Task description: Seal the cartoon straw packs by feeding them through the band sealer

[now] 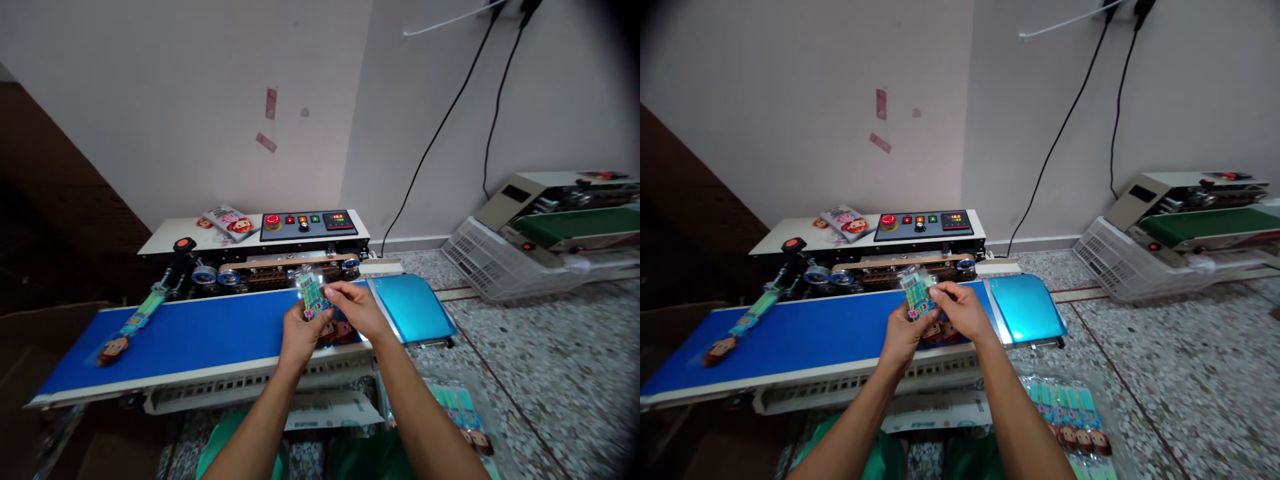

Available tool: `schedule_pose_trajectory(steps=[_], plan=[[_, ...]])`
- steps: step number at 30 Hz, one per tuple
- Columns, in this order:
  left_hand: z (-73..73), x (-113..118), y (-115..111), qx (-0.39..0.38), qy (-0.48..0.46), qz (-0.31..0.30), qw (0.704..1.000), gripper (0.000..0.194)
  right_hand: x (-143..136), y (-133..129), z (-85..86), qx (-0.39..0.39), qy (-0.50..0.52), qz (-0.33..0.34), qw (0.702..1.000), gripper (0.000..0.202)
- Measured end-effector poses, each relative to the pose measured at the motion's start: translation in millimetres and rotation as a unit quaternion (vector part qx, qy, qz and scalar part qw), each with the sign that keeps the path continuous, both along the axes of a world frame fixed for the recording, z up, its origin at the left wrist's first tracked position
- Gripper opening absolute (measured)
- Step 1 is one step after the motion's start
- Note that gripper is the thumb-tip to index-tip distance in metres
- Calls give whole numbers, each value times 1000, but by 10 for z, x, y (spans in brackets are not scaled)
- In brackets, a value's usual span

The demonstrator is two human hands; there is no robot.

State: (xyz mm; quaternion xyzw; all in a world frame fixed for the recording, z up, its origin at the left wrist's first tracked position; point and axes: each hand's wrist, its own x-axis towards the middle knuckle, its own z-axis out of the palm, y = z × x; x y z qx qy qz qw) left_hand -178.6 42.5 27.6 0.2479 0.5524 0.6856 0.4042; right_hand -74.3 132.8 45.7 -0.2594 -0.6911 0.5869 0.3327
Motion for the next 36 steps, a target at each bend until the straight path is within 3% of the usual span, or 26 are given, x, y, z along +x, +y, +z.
schedule_pose_trajectory(steps=[6, 12, 15, 18, 21, 24, 30, 31, 33, 35, 36], plan=[[15, 11, 3, 22, -57, -2, 998, 42, 34, 47, -69, -3, 67, -156, 986, 28], [28, 25, 1, 8, -74, -10, 997, 44, 229, 194, -90, 21, 70, -216, 974, 31], [40, 25, -11, 0, -76, -17, 997, 48, 450, 392, -138, 45, 34, -286, 957, 34], [69, 29, -26, -7, -73, -30, 997, 50, 669, 609, -237, 63, -71, -317, 944, 39], [98, 40, -36, -12, -56, -48, 997, 47, 752, 744, -347, 81, -167, -313, 931, 40], [106, 56, -42, 1, -43, -71, 997, 42, 665, 781, -407, 107, -220, -309, 919, 39], [50, 89, -46, 0, -47, -109, 993, 40, 322, 616, -282, 182, -276, -302, 894, 33], [37, 90, -46, -3, -55, -114, 992, 40, 282, 554, -232, 181, -257, -299, 901, 33], [16, 87, -41, -5, -69, -125, 990, 39, 221, 404, -122, 134, -175, -239, 946, 37], [1, 81, -35, -1, -68, -128, 989, 38, 175, 240, -18, 54, -83, -103, 990, 40], [-2, 78, -32, 1, -65, -127, 990, 38, 153, 162, 26, 23, -50, -37, 998, 39]])
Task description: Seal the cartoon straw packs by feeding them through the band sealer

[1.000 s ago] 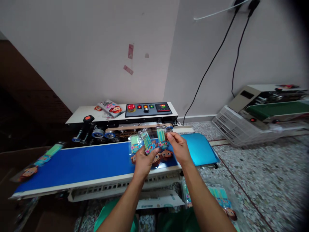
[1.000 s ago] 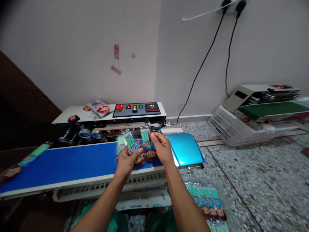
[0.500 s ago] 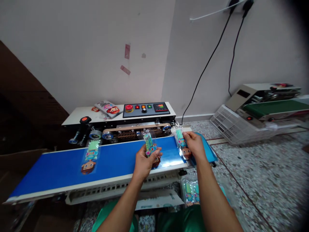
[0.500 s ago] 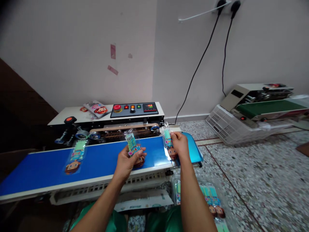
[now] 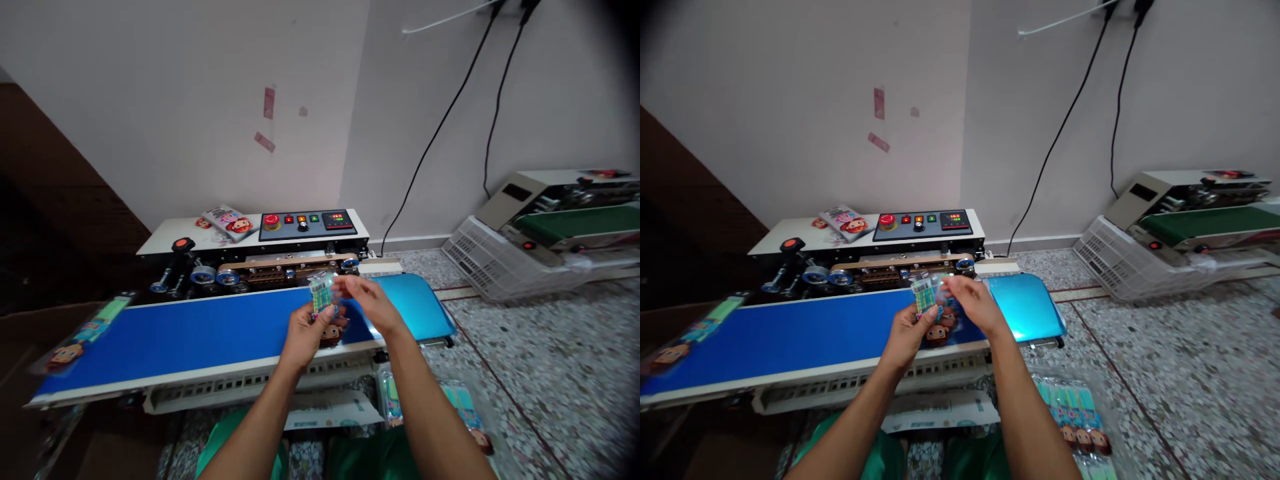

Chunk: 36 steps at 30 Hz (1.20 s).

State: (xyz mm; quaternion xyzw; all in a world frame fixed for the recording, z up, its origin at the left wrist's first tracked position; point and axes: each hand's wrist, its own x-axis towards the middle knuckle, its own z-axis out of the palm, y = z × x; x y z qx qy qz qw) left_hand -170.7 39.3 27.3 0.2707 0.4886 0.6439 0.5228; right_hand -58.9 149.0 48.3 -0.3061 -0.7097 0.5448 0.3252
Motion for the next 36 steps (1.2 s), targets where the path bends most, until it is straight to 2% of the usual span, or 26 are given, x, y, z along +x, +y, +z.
schedule_pose_trajectory(steps=[1, 3, 5, 8, 11, 13, 16, 19, 21, 23, 26, 29, 33, 35, 36], plan=[[-1, -2, 3, 3, 2, 3, 1000, 38, -22, -67, 36, -19, 20, 43, 999, 36], [5, -5, 7, 16, 11, 8, 1000, 37, -55, -155, 82, -15, 45, 49, 998, 31], [20, -12, 7, 32, 21, 8, 999, 38, -49, -162, 97, 16, 75, -26, 997, 29], [46, -34, 2, 36, 39, 9, 999, 45, 87, -23, 64, 62, 79, -165, 981, 33], [57, -56, -3, 32, 55, 7, 998, 46, 330, 210, -32, 122, -47, -273, 953, 37], [53, -60, -3, 32, 59, 1, 998, 44, 465, 354, -113, 180, -173, -320, 914, 35], [40, -44, 2, 32, 63, -13, 997, 44, 517, 480, -214, 213, -338, -343, 850, 32], [35, -16, 3, 30, 66, -23, 997, 44, 391, 500, -271, 199, -414, -336, 822, 32], [42, 2, -2, 27, 69, -26, 997, 43, 262, 487, -300, 197, -415, -325, 827, 31], [57, 13, -14, 26, 72, -29, 997, 43, 144, 475, -331, 201, -376, -310, 850, 30], [78, 16, -44, 31, 79, -37, 996, 43, 51, 469, -357, 220, -270, -293, 890, 31], [80, 7, -77, 53, 88, -35, 994, 40, 115, 449, -289, 209, -170, -296, 916, 31], [66, 33, -123, 84, 119, 11, 989, 36, 537, 322, -127, 76, -36, -307, 948, 37], [62, 108, -151, 93, 147, 39, 984, 35, 922, 211, -162, 38, 2, -322, 946, 43], [59, 171, -167, 98, 158, 54, 981, 35, 1155, 143, -238, 36, -2, -333, 942, 46]])
